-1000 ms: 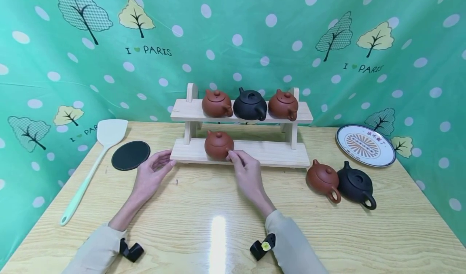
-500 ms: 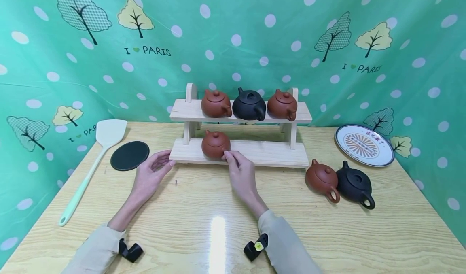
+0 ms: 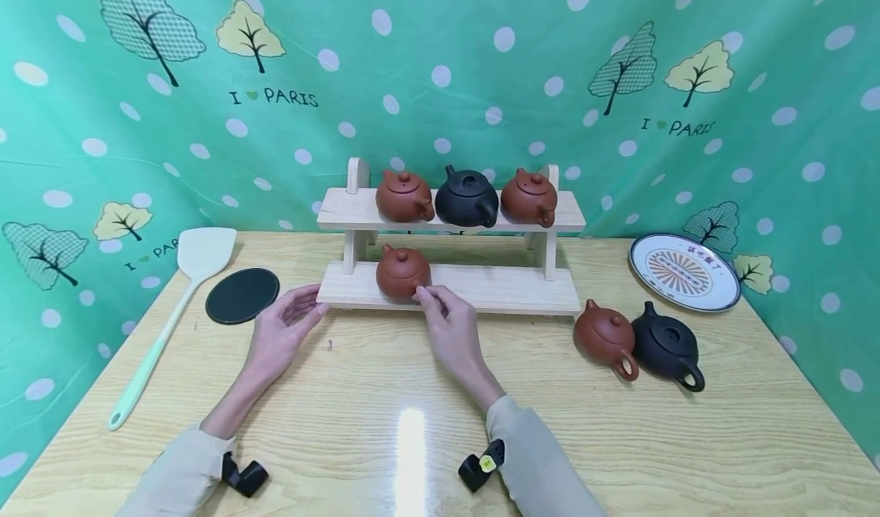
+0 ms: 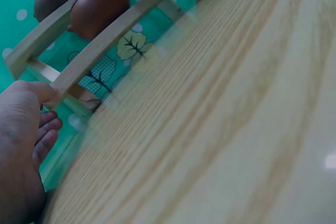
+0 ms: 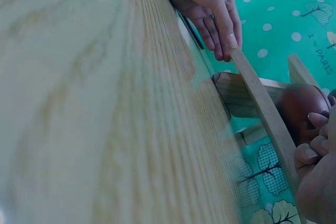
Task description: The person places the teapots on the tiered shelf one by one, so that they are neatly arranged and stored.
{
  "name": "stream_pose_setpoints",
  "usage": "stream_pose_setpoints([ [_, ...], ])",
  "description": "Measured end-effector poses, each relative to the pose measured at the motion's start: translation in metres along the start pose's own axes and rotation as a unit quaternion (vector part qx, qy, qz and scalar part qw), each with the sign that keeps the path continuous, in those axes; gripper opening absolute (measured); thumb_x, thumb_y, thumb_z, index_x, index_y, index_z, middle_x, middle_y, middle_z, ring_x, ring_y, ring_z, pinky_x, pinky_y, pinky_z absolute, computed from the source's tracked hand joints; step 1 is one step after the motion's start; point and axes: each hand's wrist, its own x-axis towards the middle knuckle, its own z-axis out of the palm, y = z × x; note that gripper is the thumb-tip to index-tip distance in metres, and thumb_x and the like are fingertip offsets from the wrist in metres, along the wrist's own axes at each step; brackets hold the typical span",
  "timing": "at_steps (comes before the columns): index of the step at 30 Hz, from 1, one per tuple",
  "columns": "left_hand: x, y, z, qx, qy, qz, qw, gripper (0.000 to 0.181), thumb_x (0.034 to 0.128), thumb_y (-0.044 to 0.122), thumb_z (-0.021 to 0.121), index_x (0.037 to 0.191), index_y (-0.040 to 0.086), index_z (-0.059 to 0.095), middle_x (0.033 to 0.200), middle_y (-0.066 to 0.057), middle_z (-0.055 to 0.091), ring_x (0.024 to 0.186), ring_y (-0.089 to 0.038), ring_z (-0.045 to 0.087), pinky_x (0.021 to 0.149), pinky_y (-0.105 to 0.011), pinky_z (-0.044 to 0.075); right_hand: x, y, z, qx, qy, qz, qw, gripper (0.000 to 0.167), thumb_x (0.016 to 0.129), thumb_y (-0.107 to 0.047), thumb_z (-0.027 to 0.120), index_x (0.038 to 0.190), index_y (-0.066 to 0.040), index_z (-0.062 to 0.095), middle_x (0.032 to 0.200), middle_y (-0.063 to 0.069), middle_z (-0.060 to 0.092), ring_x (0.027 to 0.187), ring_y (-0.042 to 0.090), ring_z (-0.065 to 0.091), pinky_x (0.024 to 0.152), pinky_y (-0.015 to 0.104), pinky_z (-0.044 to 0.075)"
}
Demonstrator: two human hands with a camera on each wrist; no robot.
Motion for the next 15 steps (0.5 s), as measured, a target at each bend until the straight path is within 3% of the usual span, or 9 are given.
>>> stream_pose_setpoints([
  [3, 0.0, 0.0, 0.0, -0.002, 0.0, 0.003, 1.0, 0.042, 0.0988, 0.021, 0.074, 0.135, 0.002, 0.064, 0.125, -0.014, 0.07, 0.113, -0.024, 0.065, 0.097, -0.019, 0.052, 0.001, 0.0, -0.001, -0.001, -0.002, 0.003, 1.0, 0.021, 0.106, -0.016, 0.062, 0.104, -0.002, 0.077, 0.098, 0.009, 0.075, 0.081, 0.038, 0.06, 0.062, 0.019, 0.044],
  [7, 0.0, 0.0, 0.0, 0.003, 0.002, 0.004, 1.0, 0.042, 0.0987, 0.021, 0.075, 0.134, 0.0, 0.064, 0.124, -0.015, 0.07, 0.112, -0.025, 0.066, 0.096, -0.018, 0.052, 0.001, -0.001, -0.002, 0.004, -0.007, 0.012, 0.9999, 0.021, 0.107, -0.013, 0.06, 0.107, 0.0, 0.076, 0.103, 0.011, 0.076, 0.092, 0.029, 0.069, 0.076, 0.03, 0.057],
  [9, 0.0, 0.0, 0.0, 0.007, 0.003, 0.005, 1.0, 0.043, 0.0988, 0.021, 0.074, 0.134, 0.0, 0.064, 0.124, -0.015, 0.07, 0.112, -0.025, 0.066, 0.096, -0.019, 0.052, 0.001, -0.001, -0.004, 0.002, -0.008, 0.015, 0.9999, 0.023, 0.108, -0.013, 0.058, 0.109, 0.001, 0.075, 0.101, 0.013, 0.075, 0.088, 0.022, 0.068, 0.073, 0.03, 0.058],
  [12, 0.0, 0.001, 0.0, 0.009, 0.003, 0.005, 0.9999, 0.043, 0.0984, 0.021, 0.075, 0.134, 0.0, 0.064, 0.124, -0.015, 0.07, 0.112, -0.025, 0.066, 0.096, -0.02, 0.053, 0.0, -0.001, -0.009, -0.006, -0.001, 0.015, 0.9999, 0.024, 0.109, -0.013, 0.056, 0.11, 0.002, 0.074, 0.084, 0.013, 0.067, 0.069, 0.014, 0.057, 0.058, 0.024, 0.049],
  [15, 0.0, 0.001, 0.0, 0.008, 0.003, 0.003, 1.0, 0.043, 0.0981, 0.021, 0.075, 0.134, 0.0, 0.064, 0.124, -0.015, 0.07, 0.112, -0.025, 0.066, 0.096, -0.02, 0.053, -0.001, -0.002, -0.015, -0.015, 0.008, 0.015, 0.9997, 0.026, 0.109, -0.015, 0.054, 0.109, 0.0, 0.075, 0.069, 0.008, 0.049, 0.058, 0.013, 0.037, 0.049, 0.021, 0.028],
])
